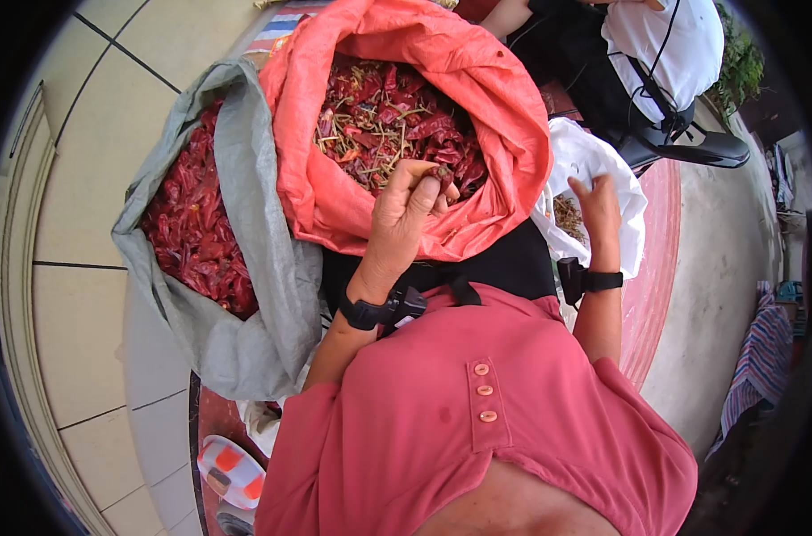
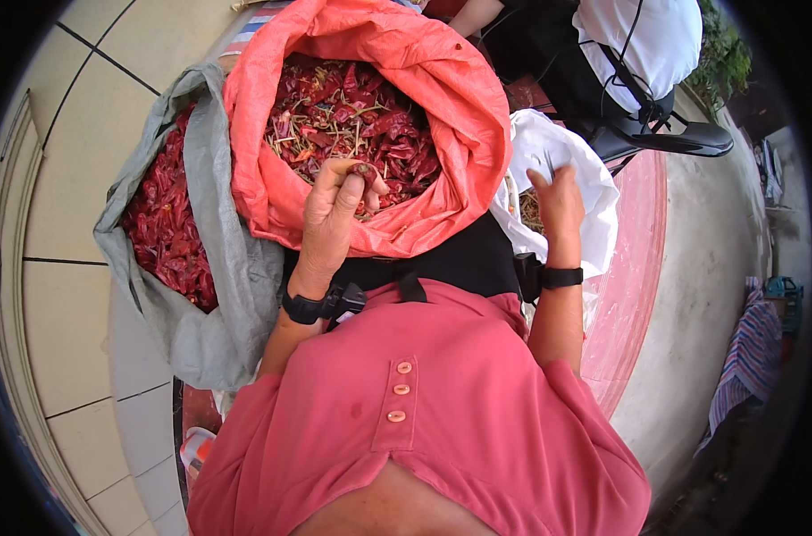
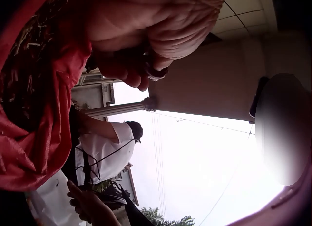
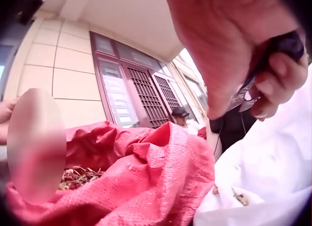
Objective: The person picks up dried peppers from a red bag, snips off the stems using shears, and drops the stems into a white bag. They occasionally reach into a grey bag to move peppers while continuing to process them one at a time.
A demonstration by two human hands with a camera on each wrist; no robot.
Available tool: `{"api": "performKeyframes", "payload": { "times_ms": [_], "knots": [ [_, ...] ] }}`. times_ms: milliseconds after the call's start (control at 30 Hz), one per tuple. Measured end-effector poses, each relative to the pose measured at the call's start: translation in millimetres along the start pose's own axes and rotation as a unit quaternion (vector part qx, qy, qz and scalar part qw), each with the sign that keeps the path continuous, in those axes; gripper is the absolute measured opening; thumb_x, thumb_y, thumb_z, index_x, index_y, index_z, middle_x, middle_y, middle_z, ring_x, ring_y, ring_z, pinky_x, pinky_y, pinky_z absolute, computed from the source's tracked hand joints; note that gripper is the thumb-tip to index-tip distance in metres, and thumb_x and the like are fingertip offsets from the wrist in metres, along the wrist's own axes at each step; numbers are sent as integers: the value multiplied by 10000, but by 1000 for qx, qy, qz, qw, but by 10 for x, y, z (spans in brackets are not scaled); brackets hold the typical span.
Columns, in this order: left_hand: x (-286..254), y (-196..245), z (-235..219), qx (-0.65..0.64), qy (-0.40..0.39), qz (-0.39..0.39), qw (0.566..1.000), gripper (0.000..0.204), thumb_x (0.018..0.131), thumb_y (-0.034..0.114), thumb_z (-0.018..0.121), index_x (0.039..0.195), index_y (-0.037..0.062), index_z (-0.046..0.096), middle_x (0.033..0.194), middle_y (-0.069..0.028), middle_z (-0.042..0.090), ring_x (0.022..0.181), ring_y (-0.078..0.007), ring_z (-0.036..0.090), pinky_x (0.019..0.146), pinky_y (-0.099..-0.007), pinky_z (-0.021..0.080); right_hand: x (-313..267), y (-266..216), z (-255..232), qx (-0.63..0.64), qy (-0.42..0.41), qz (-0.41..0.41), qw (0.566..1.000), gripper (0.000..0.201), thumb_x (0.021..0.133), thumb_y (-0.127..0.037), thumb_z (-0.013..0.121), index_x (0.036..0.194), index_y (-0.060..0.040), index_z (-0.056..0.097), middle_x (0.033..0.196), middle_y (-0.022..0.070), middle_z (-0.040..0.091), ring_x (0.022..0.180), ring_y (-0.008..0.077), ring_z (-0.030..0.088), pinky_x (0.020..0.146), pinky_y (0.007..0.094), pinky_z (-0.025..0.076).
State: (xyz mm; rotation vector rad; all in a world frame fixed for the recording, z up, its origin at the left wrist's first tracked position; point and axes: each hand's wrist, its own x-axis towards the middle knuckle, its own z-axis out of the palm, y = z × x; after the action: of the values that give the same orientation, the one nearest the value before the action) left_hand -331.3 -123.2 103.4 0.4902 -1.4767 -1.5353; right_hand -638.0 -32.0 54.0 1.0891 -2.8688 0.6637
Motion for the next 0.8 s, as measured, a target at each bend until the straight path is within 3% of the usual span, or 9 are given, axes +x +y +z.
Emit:
{"api": "performKeyframes", "payload": {
  "times_ms": [33,133,200,233,333,400,800],
  "knots": [
    [-2,-3,-19,-12,-4,-13,1000,172,1015,204,499,1096,63,554,857,-12,590,724,-45,502,643,-183,417,19,71,-21,-32,-72,46,996,333,933,-322,573,1062,-16,566,1007,212,668,959,393,634,790,442,477],
    [21,15,-21,-25,-1,-47,999,169,1004,198,524,1103,65,551,859,-9,588,726,-46,507,636,-184,416,-89,-76,-7,136,-14,-163,977,325,963,-305,525,1038,6,578,1003,208,671,936,405,627,779,441,473],
    [12,12,1,-45,2,-64,997,168,996,189,540,1108,64,553,871,-8,588,733,-48,510,637,-187,417,-405,-656,-394,338,-115,-124,926,297,971,-263,527,1077,8,585,886,130,658,770,230,606,745,351,476],
    [14,4,15,-66,6,-67,996,168,992,182,547,1111,63,554,881,-8,589,739,-50,512,640,-189,417,-528,-849,-473,384,-152,-165,896,271,959,-231,556,1090,5,583,857,95,634,767,157,561,739,318,474],
    [26,22,50,-81,27,-73,994,161,985,167,559,1092,47,565,871,6,573,718,-44,498,638,-184,416,-778,-1261,-641,337,-177,-315,869,306,909,-269,637,1087,-32,563,898,173,638,834,321,652,721,366,502],
    [25,35,49,-77,38,-72,994,157,982,161,563,1081,39,570,861,14,567,703,-39,487,635,-180,414,-828,-1385,-663,324,-175,-366,854,318,903,-302,642,1065,-39,566,892,155,640,816,334,650,679,380,505],
    [-18,-31,-15,-84,20,-89,992,137,959,143,601,1044,35,595,879,15,612,734,-36,520,656,-176,432,-866,-1409,-561,304,-170,-377,858,313,901,-337,628,1033,-63,553,854,133,625,765,353,626,622,403,483]
  ]
}}
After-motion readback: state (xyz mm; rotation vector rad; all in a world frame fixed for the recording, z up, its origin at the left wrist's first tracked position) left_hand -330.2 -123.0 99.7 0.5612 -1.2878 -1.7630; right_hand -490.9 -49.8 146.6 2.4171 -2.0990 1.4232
